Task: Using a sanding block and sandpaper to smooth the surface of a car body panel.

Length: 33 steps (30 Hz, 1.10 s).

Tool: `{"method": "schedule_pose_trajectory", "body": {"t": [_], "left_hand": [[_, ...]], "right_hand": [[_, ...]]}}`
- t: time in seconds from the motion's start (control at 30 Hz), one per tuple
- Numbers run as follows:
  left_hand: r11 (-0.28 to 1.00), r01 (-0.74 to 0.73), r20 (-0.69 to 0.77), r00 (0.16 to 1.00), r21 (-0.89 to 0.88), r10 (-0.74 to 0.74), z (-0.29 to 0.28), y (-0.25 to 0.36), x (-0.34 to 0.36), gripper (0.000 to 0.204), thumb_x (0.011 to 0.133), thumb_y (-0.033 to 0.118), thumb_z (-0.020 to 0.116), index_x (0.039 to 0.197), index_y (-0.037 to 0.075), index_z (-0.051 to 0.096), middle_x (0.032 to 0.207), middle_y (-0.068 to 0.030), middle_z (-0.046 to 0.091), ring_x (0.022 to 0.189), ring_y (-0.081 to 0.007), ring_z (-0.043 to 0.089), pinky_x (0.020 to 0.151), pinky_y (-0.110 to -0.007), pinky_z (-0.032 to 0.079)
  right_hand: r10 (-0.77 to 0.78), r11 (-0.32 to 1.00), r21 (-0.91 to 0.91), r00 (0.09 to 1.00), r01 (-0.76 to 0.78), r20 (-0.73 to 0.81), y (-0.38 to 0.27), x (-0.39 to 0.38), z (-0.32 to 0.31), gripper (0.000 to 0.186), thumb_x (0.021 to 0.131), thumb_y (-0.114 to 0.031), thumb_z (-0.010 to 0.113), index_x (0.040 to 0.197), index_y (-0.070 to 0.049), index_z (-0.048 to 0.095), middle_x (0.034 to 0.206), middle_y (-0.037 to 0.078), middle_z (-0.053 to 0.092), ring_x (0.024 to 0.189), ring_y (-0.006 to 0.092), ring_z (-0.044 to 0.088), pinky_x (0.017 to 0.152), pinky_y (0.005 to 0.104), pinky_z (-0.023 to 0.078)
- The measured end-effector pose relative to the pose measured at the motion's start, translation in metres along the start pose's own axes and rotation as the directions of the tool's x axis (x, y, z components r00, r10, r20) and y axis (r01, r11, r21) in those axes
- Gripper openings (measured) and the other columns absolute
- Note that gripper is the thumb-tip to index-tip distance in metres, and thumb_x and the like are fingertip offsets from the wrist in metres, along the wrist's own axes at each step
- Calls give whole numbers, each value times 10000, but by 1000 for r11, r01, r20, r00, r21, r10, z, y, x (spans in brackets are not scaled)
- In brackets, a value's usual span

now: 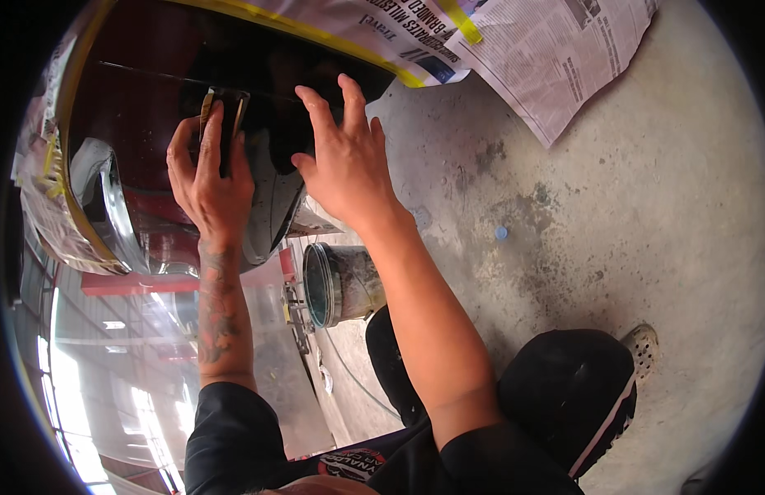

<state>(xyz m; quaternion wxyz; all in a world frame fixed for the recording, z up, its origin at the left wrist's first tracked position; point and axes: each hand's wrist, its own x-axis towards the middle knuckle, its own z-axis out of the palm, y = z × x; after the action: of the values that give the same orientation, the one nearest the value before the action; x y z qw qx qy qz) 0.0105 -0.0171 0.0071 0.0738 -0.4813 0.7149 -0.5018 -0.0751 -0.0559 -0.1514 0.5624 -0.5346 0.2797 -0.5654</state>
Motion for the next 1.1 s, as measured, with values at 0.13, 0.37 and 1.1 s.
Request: {"method": "schedule_pose_trajectory", "body": {"t": [0.13, 0.37, 1.1], "left_hand": [[996, 84, -107, 991, 21, -82, -5, -3, 14, 468, 841, 86, 817, 1300, 128, 739, 1255, -153, 636, 1137, -331, 648, 965, -428, 538], [999, 33, -60, 998, 31, -31, -3, -1, 9, 457, 843, 93, 811, 1293, 124, 741, 1231, -155, 644, 1130, -330, 647, 959, -426, 539], [999, 31, 8, 999, 16, -31, 2, 7, -2, 494, 849, 104, 815, 1332, 154, 725, 1275, -141, 635, 1128, -315, 649, 956, -430, 532]], "right_hand": [[-9, 1000, -5, 1000, 9, -9, 2, 0, 0, 848, 852, -162, 820, 1564, -217, 363, 1634, 255, 212, 1471, 476, 371, 1161, 678, 336], [-24, 999, -22, 999, 24, -24, 3, 0, 2, 846, 852, -169, 822, 1563, -220, 365, 1628, 255, 228, 1444, 470, 414, 1162, 672, 339], [-7, 1000, -11, 1000, 7, -7, -1, 0, -1, 840, 849, -164, 820, 1560, -202, 374, 1631, 266, 220, 1465, 479, 379, 1164, 675, 333]]}}
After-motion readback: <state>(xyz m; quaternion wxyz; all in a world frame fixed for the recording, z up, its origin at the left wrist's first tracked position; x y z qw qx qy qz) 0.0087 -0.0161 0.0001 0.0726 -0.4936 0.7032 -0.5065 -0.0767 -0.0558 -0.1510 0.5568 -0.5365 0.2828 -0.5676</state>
